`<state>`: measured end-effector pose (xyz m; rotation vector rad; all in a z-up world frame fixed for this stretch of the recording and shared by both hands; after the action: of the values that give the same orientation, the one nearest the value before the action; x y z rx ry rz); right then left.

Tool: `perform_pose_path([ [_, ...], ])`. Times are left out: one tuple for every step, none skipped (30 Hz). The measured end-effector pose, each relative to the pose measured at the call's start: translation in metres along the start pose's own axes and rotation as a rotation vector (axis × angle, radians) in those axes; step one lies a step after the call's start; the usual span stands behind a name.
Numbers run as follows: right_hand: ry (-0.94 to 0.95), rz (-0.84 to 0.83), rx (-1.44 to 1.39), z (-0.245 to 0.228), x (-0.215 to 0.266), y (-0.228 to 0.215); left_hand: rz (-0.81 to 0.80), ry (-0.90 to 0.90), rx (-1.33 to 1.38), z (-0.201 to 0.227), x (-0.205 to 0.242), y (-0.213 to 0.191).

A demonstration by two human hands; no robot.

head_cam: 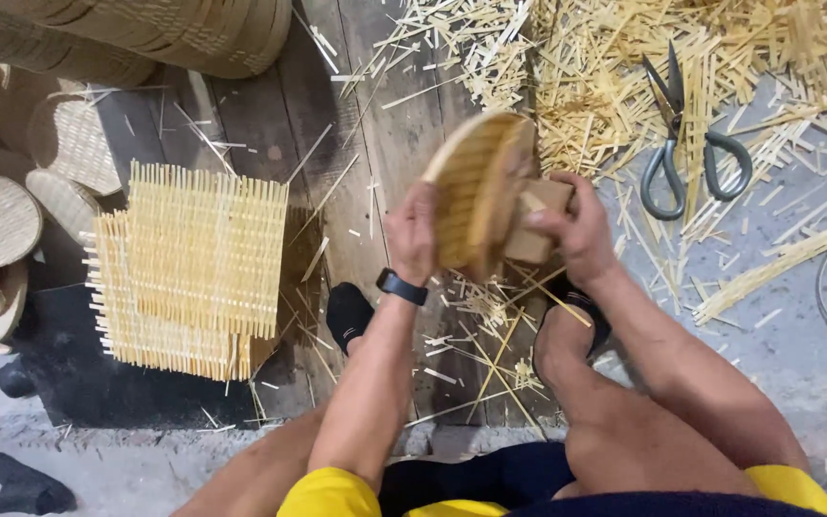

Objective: Assembling and trimming a bamboo basket using a circular mold and scissors.

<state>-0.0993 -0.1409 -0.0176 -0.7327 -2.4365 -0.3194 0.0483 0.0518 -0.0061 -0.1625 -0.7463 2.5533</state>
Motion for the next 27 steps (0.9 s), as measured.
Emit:
perform_pose_path([
  [0.001, 0.000, 0.002, 0.007, -0.001, -0.015, 0.000, -0.001, 0.002, -0.039, -0.002, 0.002],
  [-0.008, -0.087, -0.303, 0.014, -0.001, -0.029, 0.039, -0.112, -0.041, -0.079, -0.004, 0.003],
  [-0.013, -0.173, -0.610, 0.022, 0.000, -0.042, 0.075, -0.225, -0.087, -0.119, -0.003, 0.004],
  [-0.009, -0.173, -0.610, 0.025, -0.004, -0.061, 0.074, -0.228, -0.088, -0.130, -0.010, -0.001],
  [-0.075, -0.032, -0.411, 0.028, -0.010, -0.080, 0.065, -0.360, -0.102, -0.142, -0.016, -0.006],
  [-0.141, 0.107, -0.211, 0.029, -0.017, -0.098, 0.057, -0.492, -0.116, -0.154, -0.023, -0.012],
  [-0.142, 0.108, -0.212, 0.025, -0.016, -0.103, 0.056, -0.491, -0.117, -0.158, -0.028, -0.015],
  [-0.102, 0.312, 0.175, 0.021, -0.015, -0.109, 0.055, -0.495, -0.026, -0.162, -0.034, -0.018],
  [-0.063, 0.510, 0.565, 0.015, -0.016, -0.116, 0.058, -0.497, 0.066, -0.166, -0.042, -0.020],
  [-0.069, 0.511, 0.565, 0.023, -0.018, -0.119, 0.061, -0.493, 0.069, -0.154, -0.044, -0.017],
  [-0.076, 0.571, 0.784, 0.031, -0.018, -0.122, 0.138, -0.356, 0.011, -0.140, -0.045, -0.015],
  [-0.083, 0.627, 1.002, 0.039, -0.019, -0.124, 0.213, -0.217, -0.048, -0.127, -0.046, -0.013],
  [-0.079, 0.616, 1.006, 0.042, -0.020, -0.122, 0.215, -0.227, -0.053, -0.113, -0.035, -0.002],
  [0.034, 0.630, 1.023, 0.045, -0.021, -0.119, 0.157, 0.024, -0.236, -0.095, -0.025, 0.010],
  [0.143, 0.645, 1.036, 0.048, -0.023, -0.117, 0.096, 0.280, -0.417, -0.078, -0.017, 0.023],
  [0.142, 0.637, 1.037, 0.052, -0.020, -0.116, 0.098, 0.275, -0.422, -0.059, 0.001, 0.035],
  [0.155, 0.653, 1.042, 0.053, -0.022, -0.115, -0.113, 0.327, -0.540, -0.039, 0.010, 0.051],
  [0.167, 0.669, 1.047, 0.053, -0.023, -0.115, -0.325, 0.378, -0.658, -0.019, 0.020, 0.066],
  [0.152, 0.673, 1.041, 0.056, -0.024, -0.118, -0.312, 0.385, -0.663, -0.029, 0.029, 0.072],
  [0.121, 0.673, 1.047, 0.059, -0.024, -0.120, -0.289, 0.458, -0.649, -0.039, 0.039, 0.078],
  [0.094, 0.667, 1.053, 0.063, -0.023, -0.122, -0.271, 0.526, -0.638, -0.050, 0.051, 0.082],
  [0.084, 0.665, 1.047, 0.071, -0.021, -0.127, -0.264, 0.528, -0.647, -0.056, 0.045, 0.074],
  [0.046, 0.685, 1.061, 0.078, -0.021, -0.128, -0.328, 0.569, -0.676, -0.062, 0.040, 0.062],
  [0.008, 0.705, 1.073, 0.085, -0.021, -0.129, -0.394, 0.608, -0.705, -0.068, 0.037, 0.048],
  [-0.027, 0.699, 1.058, 0.089, -0.021, -0.130, -0.365, 0.613, -0.730, -0.062, 0.016, 0.025],
  [0.016, 0.712, 1.055, 0.094, -0.022, -0.131, -0.370, 0.775, -0.709, -0.053, -0.003, 0.002],
  [0.062, 0.728, 1.052, 0.097, -0.024, -0.134, -0.379, 0.941, -0.684, -0.043, -0.023, -0.022],
])
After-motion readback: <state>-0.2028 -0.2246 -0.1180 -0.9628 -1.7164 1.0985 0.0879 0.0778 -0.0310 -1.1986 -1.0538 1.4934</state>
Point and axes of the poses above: each hand's wrist, its own x-axis away from the middle knuckle, its own y-axis out of the palm, z = x × y, the point moved 1 cm from there along -x, towards the middle knuckle, and after that the axes turned 6 degrees about y, right-handed, at the moved point
